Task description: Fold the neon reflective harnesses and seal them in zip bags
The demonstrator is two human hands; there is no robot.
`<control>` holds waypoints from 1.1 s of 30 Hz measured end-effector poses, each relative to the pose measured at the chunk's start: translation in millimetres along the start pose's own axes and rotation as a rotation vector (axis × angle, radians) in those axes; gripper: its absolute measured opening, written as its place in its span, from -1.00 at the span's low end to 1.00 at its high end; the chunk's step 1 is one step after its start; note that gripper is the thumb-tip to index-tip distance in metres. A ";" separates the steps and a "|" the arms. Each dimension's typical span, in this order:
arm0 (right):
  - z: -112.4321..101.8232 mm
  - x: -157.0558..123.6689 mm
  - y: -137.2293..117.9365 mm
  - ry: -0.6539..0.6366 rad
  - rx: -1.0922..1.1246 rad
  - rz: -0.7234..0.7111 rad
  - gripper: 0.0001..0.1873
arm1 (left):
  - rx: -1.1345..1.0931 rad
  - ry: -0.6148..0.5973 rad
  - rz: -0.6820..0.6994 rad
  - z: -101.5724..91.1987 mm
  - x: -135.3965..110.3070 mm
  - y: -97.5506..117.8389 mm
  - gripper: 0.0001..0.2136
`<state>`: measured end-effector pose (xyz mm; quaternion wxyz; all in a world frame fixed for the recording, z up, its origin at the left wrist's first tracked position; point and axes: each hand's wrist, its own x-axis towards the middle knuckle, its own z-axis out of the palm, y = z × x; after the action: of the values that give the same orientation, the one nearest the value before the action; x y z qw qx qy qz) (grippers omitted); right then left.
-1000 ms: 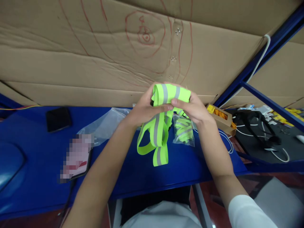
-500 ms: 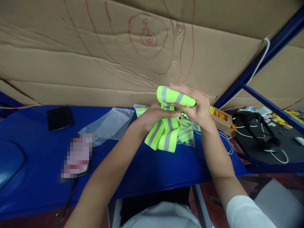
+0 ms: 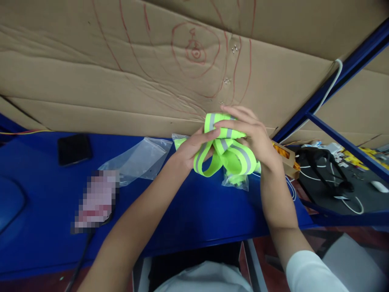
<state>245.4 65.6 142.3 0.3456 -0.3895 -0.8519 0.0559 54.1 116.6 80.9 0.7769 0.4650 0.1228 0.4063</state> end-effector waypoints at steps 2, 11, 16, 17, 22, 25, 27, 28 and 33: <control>-8.3 -2.1 3.5 -0.164 0.136 -0.017 -0.56 | -0.010 0.012 -0.041 1.1 0.2 0.0 -0.36; -6.4 -5.1 7.2 -0.113 0.274 0.295 -0.30 | 0.232 -0.018 0.014 -3.4 -5.5 2.2 0.06; 1.2 -0.4 -4.4 0.017 0.142 0.242 -0.34 | 0.082 -0.048 -0.055 -5.5 -0.3 -8.0 -0.25; 2.5 -0.5 -5.7 0.039 0.136 0.231 -0.36 | 0.035 -0.077 -0.098 -6.4 0.7 -10.9 -0.39; 13.0 0.3 -3.5 0.114 0.106 0.178 -0.38 | -0.046 -0.047 -0.166 -11.1 3.8 -17.2 -0.51; 22.2 3.1 -0.8 0.145 0.050 0.066 -0.47 | -0.091 0.032 -0.096 -9.0 5.1 -14.1 -0.51; 29.5 5.2 1.4 0.185 0.029 -0.004 -0.53 | -0.122 0.051 0.015 -4.4 5.7 -11.2 -0.50; 33.5 6.2 3.0 0.205 0.022 -0.029 -0.55 | -0.125 0.052 0.074 -1.6 5.8 -9.5 -0.49; 54.7 11.2 15.4 0.211 -0.098 -0.066 -0.58 | -0.033 0.124 0.199 5.4 4.9 3.9 -0.49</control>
<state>215.3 93.6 101.5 0.4157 -0.3812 -0.8249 -0.0387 58.3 117.9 87.9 0.7311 0.4359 0.1170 0.5116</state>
